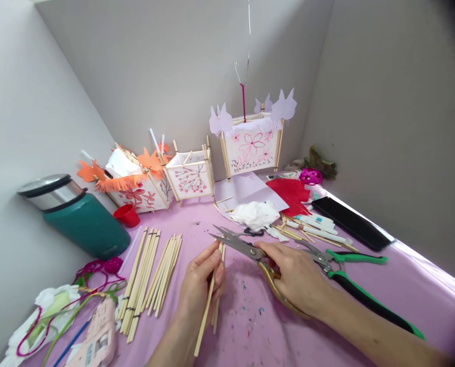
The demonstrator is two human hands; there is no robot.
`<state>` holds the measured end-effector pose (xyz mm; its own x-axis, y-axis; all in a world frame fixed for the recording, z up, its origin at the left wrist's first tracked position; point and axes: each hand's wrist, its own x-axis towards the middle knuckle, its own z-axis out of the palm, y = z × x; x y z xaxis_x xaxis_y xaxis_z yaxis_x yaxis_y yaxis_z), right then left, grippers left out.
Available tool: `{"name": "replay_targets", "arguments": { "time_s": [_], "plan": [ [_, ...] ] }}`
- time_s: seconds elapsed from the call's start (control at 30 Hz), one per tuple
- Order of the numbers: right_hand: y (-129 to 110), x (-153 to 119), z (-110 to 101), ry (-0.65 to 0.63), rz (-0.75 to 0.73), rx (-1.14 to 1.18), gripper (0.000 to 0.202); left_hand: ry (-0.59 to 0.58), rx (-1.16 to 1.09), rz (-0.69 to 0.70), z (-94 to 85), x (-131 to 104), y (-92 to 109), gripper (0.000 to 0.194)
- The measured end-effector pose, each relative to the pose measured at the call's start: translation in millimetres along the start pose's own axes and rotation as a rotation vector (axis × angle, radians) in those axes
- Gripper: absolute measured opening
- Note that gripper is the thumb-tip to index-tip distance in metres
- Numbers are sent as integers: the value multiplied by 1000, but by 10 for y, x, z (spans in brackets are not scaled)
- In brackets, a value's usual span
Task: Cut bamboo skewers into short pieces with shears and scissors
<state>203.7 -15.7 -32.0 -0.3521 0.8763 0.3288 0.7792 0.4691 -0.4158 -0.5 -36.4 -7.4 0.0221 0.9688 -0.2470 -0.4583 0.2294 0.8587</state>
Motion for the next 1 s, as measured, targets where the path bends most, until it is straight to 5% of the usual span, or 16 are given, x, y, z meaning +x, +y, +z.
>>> {"name": "replay_targets", "arguments": {
  "time_s": [0.47, 1.0],
  "plan": [
    [-18, -41, 32, -48, -43, -32, 38, -49, 160, 31, -29, -13, -9, 50],
    [-42, -46, 124, 20, -16, -49, 39, -81, 67, 31, 24, -27, 11, 44]
  ]
}}
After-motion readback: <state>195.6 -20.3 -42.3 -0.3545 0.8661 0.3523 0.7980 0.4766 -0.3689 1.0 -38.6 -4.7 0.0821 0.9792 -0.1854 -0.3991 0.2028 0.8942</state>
